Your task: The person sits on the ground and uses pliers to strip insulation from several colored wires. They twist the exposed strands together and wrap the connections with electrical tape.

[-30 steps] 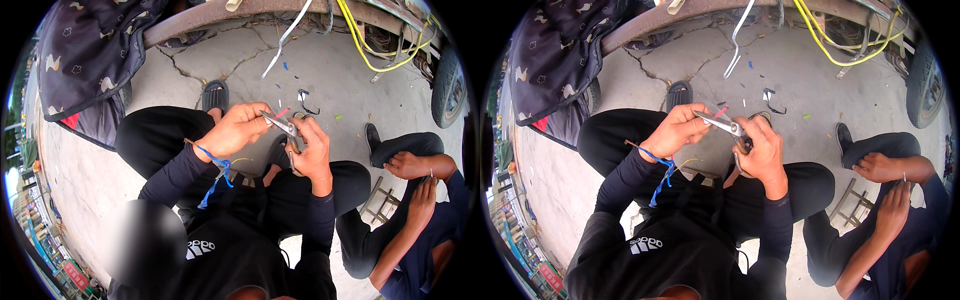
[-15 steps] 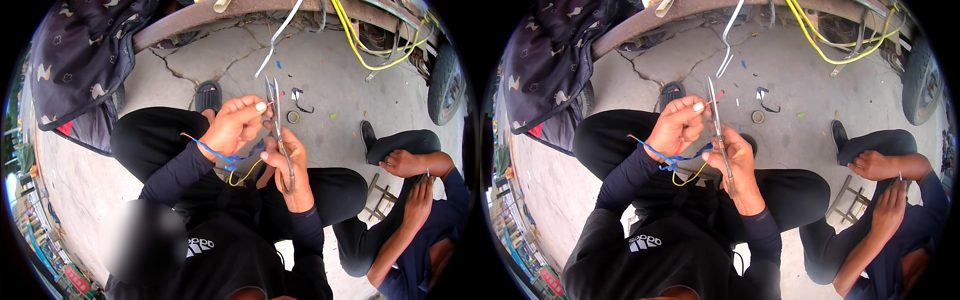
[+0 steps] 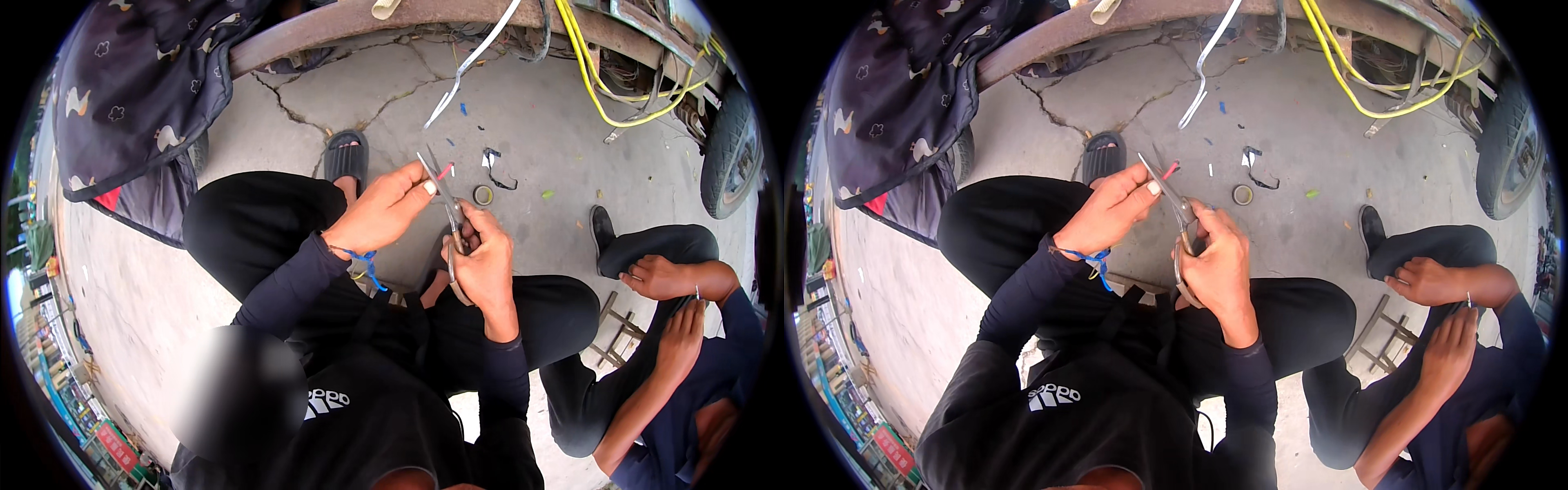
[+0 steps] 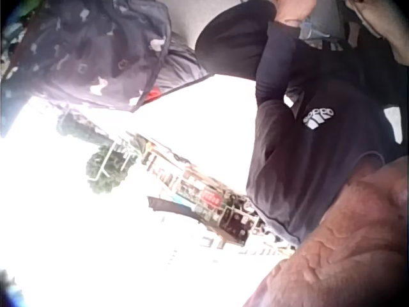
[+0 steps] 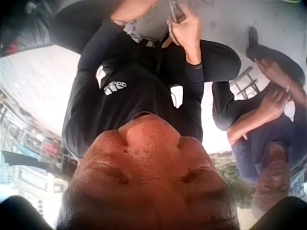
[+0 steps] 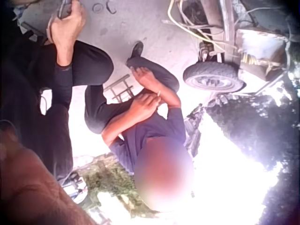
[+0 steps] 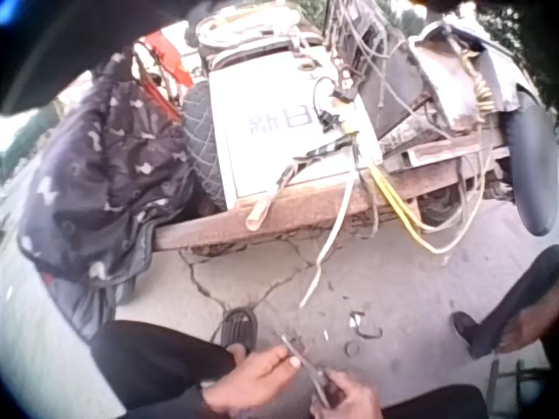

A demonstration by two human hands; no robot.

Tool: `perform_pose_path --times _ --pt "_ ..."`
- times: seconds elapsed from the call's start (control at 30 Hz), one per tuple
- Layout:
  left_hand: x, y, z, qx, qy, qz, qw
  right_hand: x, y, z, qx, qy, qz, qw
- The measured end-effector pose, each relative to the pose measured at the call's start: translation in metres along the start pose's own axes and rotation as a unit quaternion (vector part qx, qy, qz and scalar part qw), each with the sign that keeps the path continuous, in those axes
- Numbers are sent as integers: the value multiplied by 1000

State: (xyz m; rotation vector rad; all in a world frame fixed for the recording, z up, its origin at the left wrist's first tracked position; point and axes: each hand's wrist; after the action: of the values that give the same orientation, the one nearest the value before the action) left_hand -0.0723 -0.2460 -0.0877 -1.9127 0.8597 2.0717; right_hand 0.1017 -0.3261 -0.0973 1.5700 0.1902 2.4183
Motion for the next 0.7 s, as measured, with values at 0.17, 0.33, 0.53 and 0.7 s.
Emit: perform_pose_path --times 0.17,0.33,0.53,0.7 --pt "1 -9 -1 -11 6 -78 997 0 -1 3 29 -151 -36 988" --pt "-3 -23 -17 -4 184 -65 981 4 -8 9 75 -395 -145 904" --pt "15 -33 -21 -38 -106 -76 991 -15 -19 17 -26 -519 -202 830" --pt "39 -2 1 -153 117 -57 980 -54 -40 73 -132 -405 -182 887"
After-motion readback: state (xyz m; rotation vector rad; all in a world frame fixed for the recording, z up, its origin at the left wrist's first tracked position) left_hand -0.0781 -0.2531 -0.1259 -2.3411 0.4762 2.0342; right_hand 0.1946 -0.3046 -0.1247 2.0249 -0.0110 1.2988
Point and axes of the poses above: each hand's wrist, its own y-axis away from the middle knuckle, its own z-axis out of the back of the hand, x = y × z, and after that the axes turned 2 degrees about -z, right-handed
